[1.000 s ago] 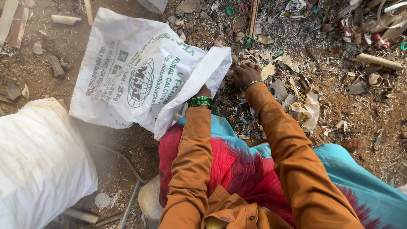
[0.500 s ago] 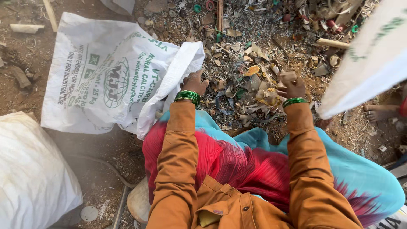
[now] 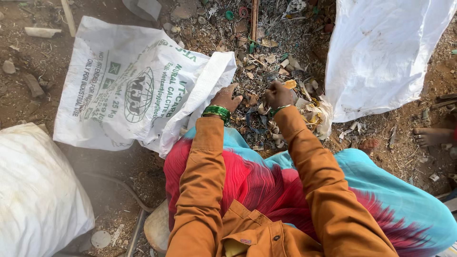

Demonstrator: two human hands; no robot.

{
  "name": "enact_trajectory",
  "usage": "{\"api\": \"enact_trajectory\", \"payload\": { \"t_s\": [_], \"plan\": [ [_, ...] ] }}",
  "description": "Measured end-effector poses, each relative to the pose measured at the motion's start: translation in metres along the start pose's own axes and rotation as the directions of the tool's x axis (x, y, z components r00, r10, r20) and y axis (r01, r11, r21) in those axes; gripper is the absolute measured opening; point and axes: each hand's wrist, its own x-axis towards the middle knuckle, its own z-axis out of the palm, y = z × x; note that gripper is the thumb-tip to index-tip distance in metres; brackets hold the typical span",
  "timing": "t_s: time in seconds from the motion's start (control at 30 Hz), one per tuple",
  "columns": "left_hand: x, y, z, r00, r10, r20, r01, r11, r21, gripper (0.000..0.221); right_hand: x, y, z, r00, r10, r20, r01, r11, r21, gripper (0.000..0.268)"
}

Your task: The person sits on the ground and sorts through a pile of metal and plastic scrap by hand, picking out specific pieces of debris and placing them into white bags.

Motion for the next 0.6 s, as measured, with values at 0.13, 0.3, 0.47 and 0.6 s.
{"api": "enact_trajectory", "payload": {
  "t_s": [0.13, 0.3, 0.47, 0.6],
  "plan": [
    [0.009, -0.003, 0.005, 1.000, 0.018, 0.020, -0.018, 1.000, -0.018, 0.067, 0.004, 0.027, -0.051, 0.987, -0.084, -0.139, 0.150, 0.792, 0.592, 0.017],
    [0.007, 0.012, 0.016, 0.997, 0.070, -0.009, -0.070, 0.995, 0.073, 0.068, -0.051, 0.060, -0.099, 1.000, -0.018, -0.009, 0.013, 0.291, 0.957, 0.027],
    [-0.009, 0.038, 0.054, 0.962, 0.158, 0.224, -0.172, 0.984, 0.044, 0.068, -0.083, 0.092, -0.071, 0.950, -0.163, 0.265, -0.240, 0.160, 0.958, 0.026],
    [-0.007, 0.023, 0.058, 0.943, 0.041, 0.329, -0.105, 0.978, 0.180, 0.069, -0.050, 0.120, -0.030, 0.979, -0.112, 0.168, -0.061, 0.629, 0.775, 0.032]
  ]
}}
